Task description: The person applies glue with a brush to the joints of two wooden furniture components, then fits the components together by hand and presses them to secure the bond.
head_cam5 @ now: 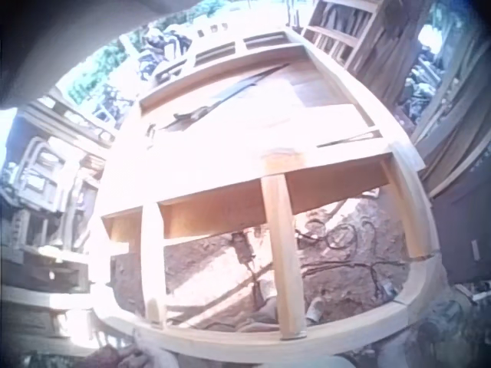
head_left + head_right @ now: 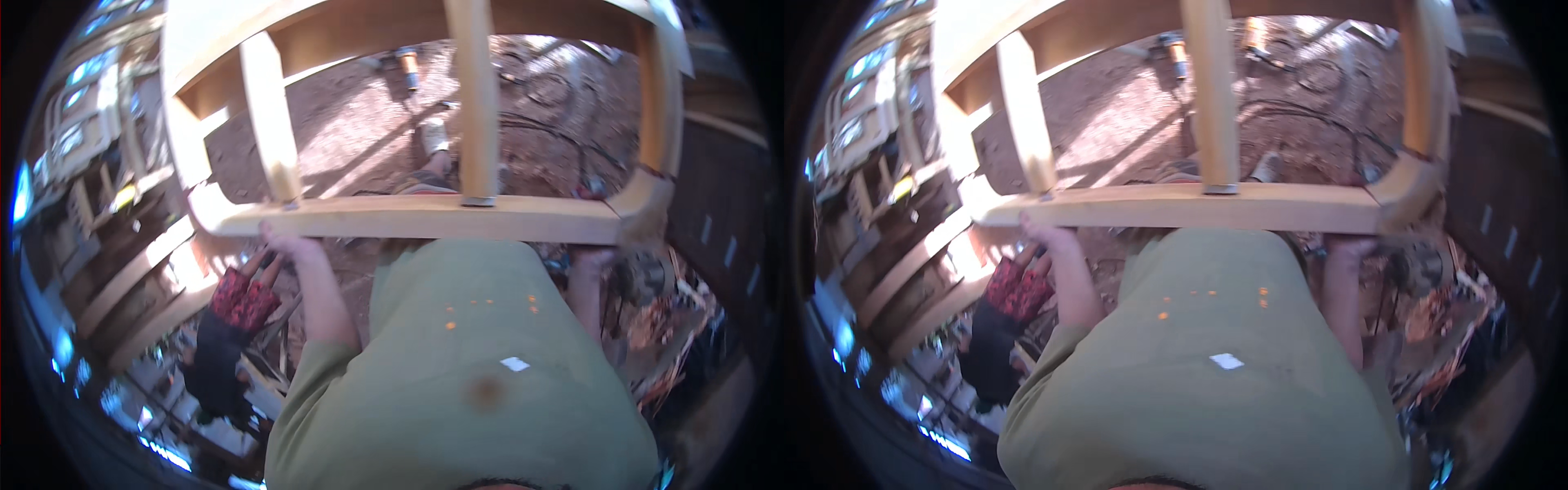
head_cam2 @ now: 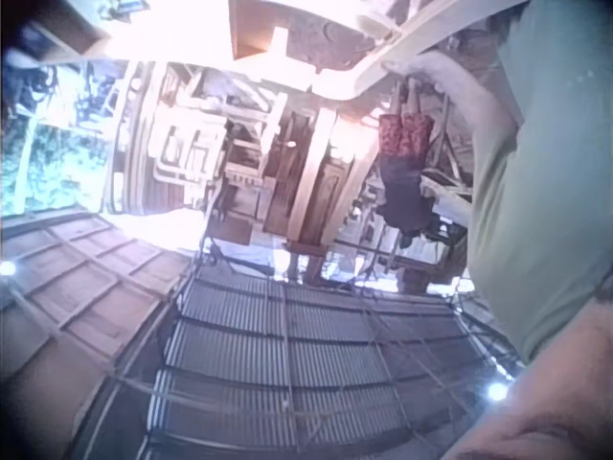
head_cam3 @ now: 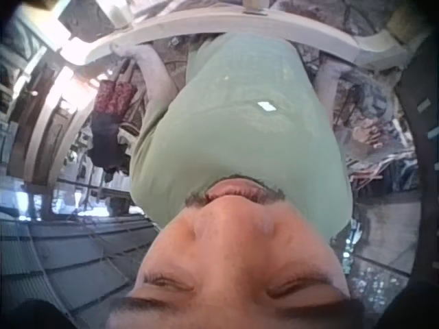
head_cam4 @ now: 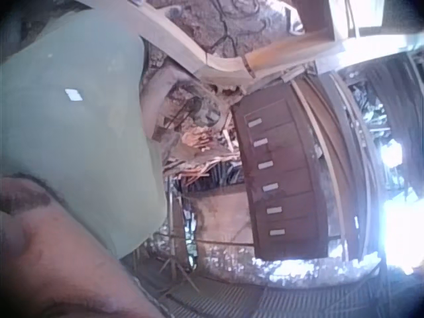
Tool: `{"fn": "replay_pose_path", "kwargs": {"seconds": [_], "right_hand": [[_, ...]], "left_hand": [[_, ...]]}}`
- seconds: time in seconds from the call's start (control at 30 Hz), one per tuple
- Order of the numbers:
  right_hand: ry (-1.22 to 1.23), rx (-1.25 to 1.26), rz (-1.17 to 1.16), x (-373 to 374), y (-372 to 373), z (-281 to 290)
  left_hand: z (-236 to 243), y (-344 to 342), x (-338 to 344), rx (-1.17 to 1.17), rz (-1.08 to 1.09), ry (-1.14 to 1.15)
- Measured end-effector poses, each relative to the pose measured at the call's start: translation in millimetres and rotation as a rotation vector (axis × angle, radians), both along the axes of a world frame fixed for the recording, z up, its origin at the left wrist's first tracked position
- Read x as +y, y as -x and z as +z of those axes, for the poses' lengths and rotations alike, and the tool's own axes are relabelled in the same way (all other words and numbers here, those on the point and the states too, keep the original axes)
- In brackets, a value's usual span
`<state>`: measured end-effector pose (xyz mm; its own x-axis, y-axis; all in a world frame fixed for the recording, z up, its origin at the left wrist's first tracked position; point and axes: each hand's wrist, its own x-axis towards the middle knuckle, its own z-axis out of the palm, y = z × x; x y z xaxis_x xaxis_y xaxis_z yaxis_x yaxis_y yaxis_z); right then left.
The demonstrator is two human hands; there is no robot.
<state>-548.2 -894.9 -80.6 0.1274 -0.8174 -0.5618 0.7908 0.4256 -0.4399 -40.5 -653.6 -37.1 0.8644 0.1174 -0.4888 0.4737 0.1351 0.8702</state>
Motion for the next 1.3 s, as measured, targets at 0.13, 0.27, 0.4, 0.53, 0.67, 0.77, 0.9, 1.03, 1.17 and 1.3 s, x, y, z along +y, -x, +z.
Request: {"fn": "replay_pose_path", "kwargs": {"seconds": [0.13,0.27,0.4,0.53,0.67,0.77,0.9,1.03,1.17,1.3], "right_hand": [[-0.106,-0.110,-0.051,10,-23,5],[0.009,-0.193,0.070,14,-29,3],[-0.062,-0.065,0.056,9,-22,-9],[-0.100,-0.086,-0.025,10,-23,-10],[-0.056,-0.136,0.049,5,-30,-8],[-0.139,-0.084,-0.027,4,-34,-4],[-0.165,-0.050,0.049,9,-36,-2],[-0.212,0.053,0.159,20,-29,0],[-0.281,0.372,0.468,33,-3,20],[-0.194,0.847,1.190,32,23,72]], "left_hand": [[11,2,-18,-0.007,0.046,0.049],[11,2,-14,0.000,0.050,0.219],[3,-6,5,0.002,0.052,0.258],[0,-30,18,-0.026,0.002,0.316],[16,-46,10,-0.123,0.082,0.208],[9,-52,17,-0.093,0.044,0.028],[0,-50,24,-0.057,0.001,0.059],[-3,-54,16,-0.083,0.053,0.069],[-9,-59,23,-0.048,0.077,0.147],[-8,-56,23,-0.053,0.124,0.225]]}}
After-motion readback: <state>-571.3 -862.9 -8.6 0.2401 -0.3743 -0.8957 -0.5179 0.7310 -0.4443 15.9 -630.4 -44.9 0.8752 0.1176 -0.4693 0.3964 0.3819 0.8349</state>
